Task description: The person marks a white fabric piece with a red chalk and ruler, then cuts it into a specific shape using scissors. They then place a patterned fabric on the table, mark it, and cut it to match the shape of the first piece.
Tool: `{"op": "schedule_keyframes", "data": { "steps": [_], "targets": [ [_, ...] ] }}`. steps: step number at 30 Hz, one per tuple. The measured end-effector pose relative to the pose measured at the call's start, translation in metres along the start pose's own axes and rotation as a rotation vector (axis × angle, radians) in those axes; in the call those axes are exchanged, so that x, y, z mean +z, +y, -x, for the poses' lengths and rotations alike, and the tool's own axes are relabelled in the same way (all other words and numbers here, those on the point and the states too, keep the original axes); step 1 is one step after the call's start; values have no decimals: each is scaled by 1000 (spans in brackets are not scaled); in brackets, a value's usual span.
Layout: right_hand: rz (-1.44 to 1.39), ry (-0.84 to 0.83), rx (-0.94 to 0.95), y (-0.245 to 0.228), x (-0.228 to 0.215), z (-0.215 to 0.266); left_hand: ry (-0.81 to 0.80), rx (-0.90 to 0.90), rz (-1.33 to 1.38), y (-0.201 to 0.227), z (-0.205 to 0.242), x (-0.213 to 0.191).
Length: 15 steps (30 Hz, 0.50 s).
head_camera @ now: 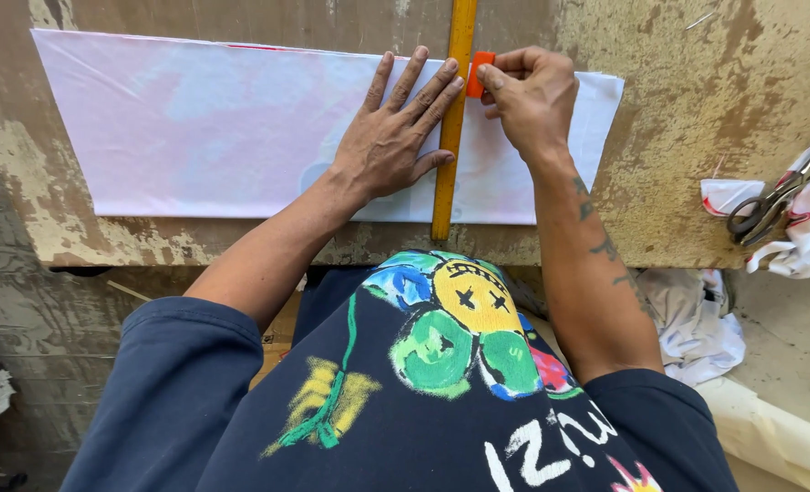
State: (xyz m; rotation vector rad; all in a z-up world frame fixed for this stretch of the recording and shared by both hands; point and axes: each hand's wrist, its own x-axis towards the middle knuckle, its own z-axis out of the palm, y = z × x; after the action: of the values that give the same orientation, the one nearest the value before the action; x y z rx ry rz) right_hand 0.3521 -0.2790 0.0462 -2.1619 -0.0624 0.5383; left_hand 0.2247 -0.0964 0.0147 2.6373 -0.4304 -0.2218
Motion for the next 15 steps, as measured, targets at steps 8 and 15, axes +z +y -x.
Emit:
{"op": "schedule_keyframes", "data": {
  "steps": [8,15],
  "targets": [
    [265,-294,38,1,-9,50,115,39,86,-5,2,16],
    [375,-527,289,39,-76,113,197,-84,-139,-64,-100,1]
  ]
}}
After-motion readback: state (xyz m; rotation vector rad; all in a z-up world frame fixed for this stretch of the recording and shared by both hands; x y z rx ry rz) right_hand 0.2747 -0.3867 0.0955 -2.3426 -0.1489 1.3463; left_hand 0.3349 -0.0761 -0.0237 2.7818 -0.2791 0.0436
